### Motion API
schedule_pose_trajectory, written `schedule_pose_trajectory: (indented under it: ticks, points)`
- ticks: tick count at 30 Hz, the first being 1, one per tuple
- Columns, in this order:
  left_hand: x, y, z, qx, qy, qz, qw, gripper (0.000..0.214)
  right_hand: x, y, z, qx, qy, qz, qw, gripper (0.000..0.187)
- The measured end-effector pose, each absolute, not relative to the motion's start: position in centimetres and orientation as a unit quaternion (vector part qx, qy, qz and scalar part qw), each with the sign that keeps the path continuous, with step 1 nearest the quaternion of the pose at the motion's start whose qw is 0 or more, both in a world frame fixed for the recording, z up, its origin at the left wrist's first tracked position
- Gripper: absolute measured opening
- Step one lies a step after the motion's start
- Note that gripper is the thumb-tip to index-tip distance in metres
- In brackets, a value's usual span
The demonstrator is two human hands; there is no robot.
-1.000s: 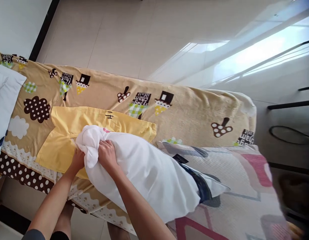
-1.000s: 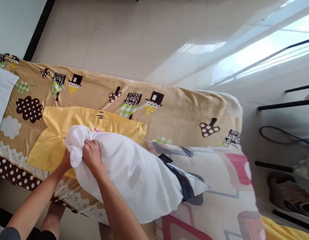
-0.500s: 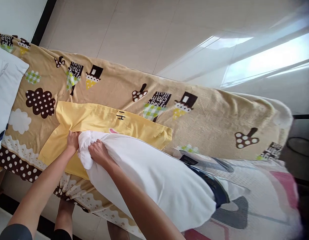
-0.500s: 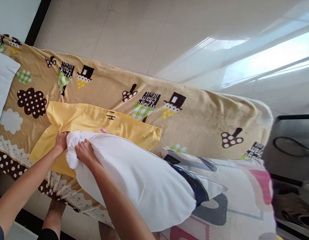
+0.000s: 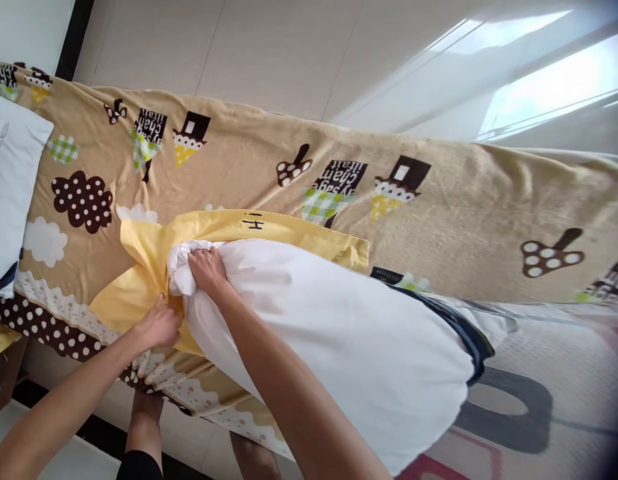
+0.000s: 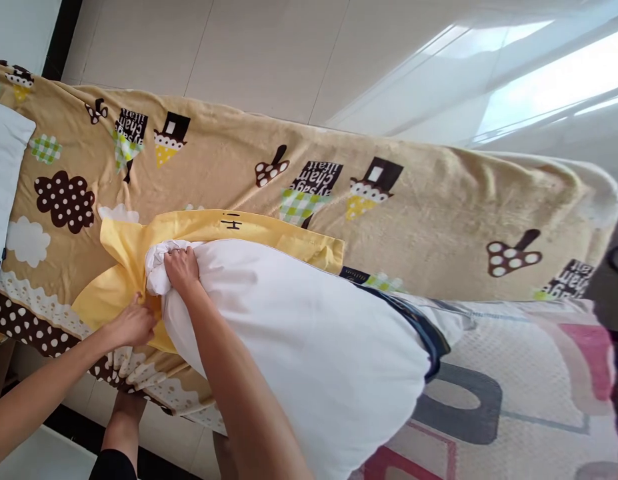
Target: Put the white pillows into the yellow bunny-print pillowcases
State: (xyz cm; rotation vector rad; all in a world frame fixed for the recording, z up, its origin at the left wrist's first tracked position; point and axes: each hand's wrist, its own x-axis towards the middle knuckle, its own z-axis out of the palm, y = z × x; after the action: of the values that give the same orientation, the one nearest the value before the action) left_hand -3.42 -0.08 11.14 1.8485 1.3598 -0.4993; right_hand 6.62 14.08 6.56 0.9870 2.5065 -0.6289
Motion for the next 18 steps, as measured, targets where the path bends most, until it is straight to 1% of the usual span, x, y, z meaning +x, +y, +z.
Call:
schedule_pose_trajectory:
  ticks: [2,4,6,8,10,12,15,18]
  points:
    - [-2.9,-0.1,11.8,0.723,0.512,-0.166,0.433,0.011,6.6,13.5,6.8,0.358,0.893,-0.209,0.174,0.032]
    - [-3.5,0.4,12.2,0.711,0.52,-0.151,0.448,0.013,6.9,12.0,7.1,0.356,0.9,-0.197,0.158,0.034]
    - [-4.9,1.2,12.3,0.714,0.546,-0.154,0.411,0.019,7.5,9.7,7.4,0.328,0.913,-0.199,0.139,0.033]
    - [-6.8,2.0,12.4,0.735,0.561,-0.158,0.347,0.024,8.1,7.0,7.7,0.273,0.93,-0.214,0.12,0.029]
    - [-8.4,2.7,12.6,0.765,0.545,-0.169,0.299,0.026,8.4,4.5,7.9,0.219,0.943,-0.231,0.102,0.024]
    - [-9.2,3.0,13.1,0.794,0.51,-0.184,0.275,0.026,8.1,2.8,7.9,0.177,0.949,-0.246,0.084,0.022]
    - [-8.7,3.0,14.3,0.827,0.465,-0.178,0.262,0.027,7.1,2.7,7.7,0.144,0.951,-0.266,0.058,0.019]
    - [-7.2,2.3,15.3,0.836,0.467,-0.143,0.25,0.024,5.8,5.2,7.3,0.183,0.944,-0.271,0.032,0.021]
